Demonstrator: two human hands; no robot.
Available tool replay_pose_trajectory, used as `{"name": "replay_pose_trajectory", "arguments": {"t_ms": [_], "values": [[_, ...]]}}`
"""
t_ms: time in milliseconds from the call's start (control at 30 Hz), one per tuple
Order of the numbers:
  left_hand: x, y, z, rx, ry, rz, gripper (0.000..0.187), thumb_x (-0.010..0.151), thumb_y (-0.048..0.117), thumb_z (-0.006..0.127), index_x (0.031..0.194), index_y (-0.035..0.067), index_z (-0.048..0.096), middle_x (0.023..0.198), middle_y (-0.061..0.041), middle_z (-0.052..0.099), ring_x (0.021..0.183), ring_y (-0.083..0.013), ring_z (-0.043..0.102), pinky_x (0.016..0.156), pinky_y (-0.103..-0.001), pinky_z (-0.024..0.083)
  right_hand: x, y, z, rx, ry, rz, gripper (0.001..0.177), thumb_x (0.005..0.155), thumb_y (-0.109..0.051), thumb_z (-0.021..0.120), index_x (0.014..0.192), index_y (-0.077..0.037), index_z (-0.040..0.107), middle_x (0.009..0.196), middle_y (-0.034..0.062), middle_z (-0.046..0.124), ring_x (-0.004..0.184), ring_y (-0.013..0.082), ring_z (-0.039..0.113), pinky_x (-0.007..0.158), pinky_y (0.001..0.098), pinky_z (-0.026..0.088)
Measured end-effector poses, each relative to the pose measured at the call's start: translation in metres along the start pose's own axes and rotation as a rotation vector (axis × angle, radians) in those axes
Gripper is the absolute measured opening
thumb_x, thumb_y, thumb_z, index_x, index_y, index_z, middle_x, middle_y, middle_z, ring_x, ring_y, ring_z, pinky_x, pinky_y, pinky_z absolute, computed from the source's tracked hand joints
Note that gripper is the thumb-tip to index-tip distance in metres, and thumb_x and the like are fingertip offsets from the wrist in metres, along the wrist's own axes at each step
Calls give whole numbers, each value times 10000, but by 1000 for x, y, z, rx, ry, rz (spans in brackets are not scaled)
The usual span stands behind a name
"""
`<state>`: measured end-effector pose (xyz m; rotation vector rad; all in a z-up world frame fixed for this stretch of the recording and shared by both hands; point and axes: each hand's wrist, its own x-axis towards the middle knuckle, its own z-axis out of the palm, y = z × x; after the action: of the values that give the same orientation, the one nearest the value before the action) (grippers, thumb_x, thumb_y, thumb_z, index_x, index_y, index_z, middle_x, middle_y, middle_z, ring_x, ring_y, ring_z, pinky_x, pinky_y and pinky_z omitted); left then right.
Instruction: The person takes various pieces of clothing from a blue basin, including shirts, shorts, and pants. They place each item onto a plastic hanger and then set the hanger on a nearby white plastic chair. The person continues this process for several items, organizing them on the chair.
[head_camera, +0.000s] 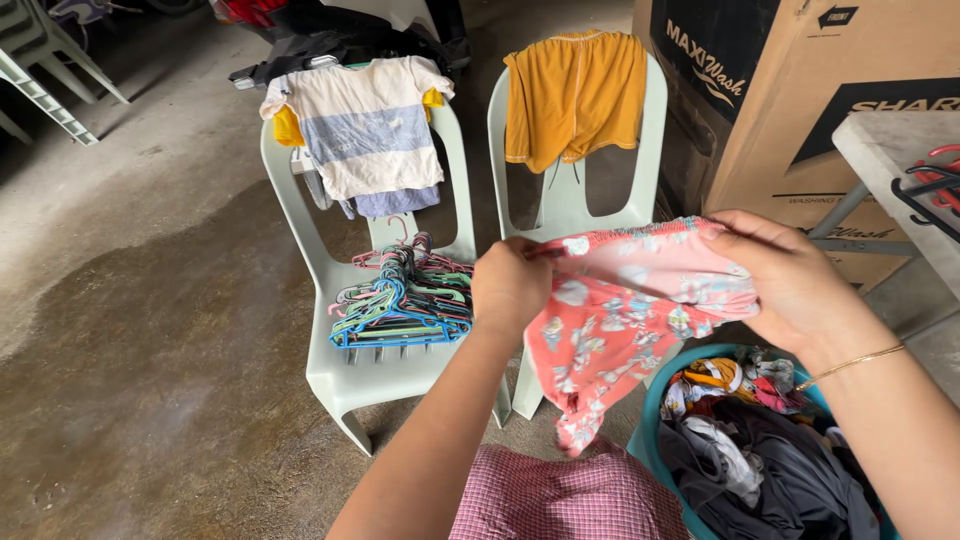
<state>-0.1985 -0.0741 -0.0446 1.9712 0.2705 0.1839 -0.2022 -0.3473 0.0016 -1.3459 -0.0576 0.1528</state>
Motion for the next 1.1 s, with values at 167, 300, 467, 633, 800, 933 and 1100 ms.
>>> {"name": "replay_pose_trajectory", "arguments": {"t_ms": [167, 300, 467, 633, 800, 933, 1100], "values": [[10, -2, 0, -1062, -519, -397, 305, 853, 195, 574, 1044, -19, 674, 972, -134, 748, 866, -229, 744, 778, -386, 615, 4, 24, 14, -940, -28, 72, 321, 905, -72, 746, 1216, -14, 689, 1002, 174, 770, 815, 285, 721, 678, 393, 589], [-2, -9, 5, -862, -654, 40, 332, 807, 53, 723, 1103, -36, 602, 1016, -149, 679, 895, -277, 713, 847, -423, 599, 9, 68, 6, -1176, 48, 148, 291, 952, -211, 715, 1146, 3, 747, 969, 190, 762, 868, 278, 721, 774, 407, 572], [-14, -46, 5, 299, -60, 186, 337, 687, 261, 820, 965, 93, 733, 1015, -183, 739, 941, -354, 708, 826, -406, 562, 11, 67, -5, 258, 14, 386, 376, 894, -251, 585, 1189, -25, 638, 1126, 128, 757, 1046, 233, 723, 870, 432, 604], [-2, -80, 9, -190, -222, -366, 272, 792, 309, 714, 988, 121, 733, 989, -146, 749, 941, -320, 723, 868, -453, 580, 0, 66, 3, -82, -103, 296, 372, 842, -159, 668, 1188, -20, 681, 1083, 149, 766, 955, 261, 722, 850, 449, 587], [-14, -68, 12, -1466, -469, -502, 251, 733, 236, 633, 875, 29, 647, 786, -143, 756, 730, -322, 754, 735, -471, 622, 2, 130, -11, -869, -9, 374, 257, 909, -37, 681, 1139, 56, 751, 979, 302, 717, 815, 464, 726, 805, 594, 535], [-20, -69, 19, -998, -546, -149, 215, 864, 87, 745, 1038, -16, 670, 819, -121, 702, 665, -256, 667, 646, -414, 565, 3, 143, -22, 100, 14, 420, 293, 856, -106, 635, 1121, 8, 682, 1032, 148, 759, 893, 265, 732, 822, 436, 604], [-14, -90, 11, 301, -366, -3, 320, 833, 273, 741, 984, -8, 771, 899, -194, 777, 747, -275, 737, 720, -418, 596, 2, 107, -20, 377, 58, 409, 275, 905, -201, 637, 1115, -25, 612, 1047, 144, 725, 942, 254, 727, 842, 416, 617]]}}
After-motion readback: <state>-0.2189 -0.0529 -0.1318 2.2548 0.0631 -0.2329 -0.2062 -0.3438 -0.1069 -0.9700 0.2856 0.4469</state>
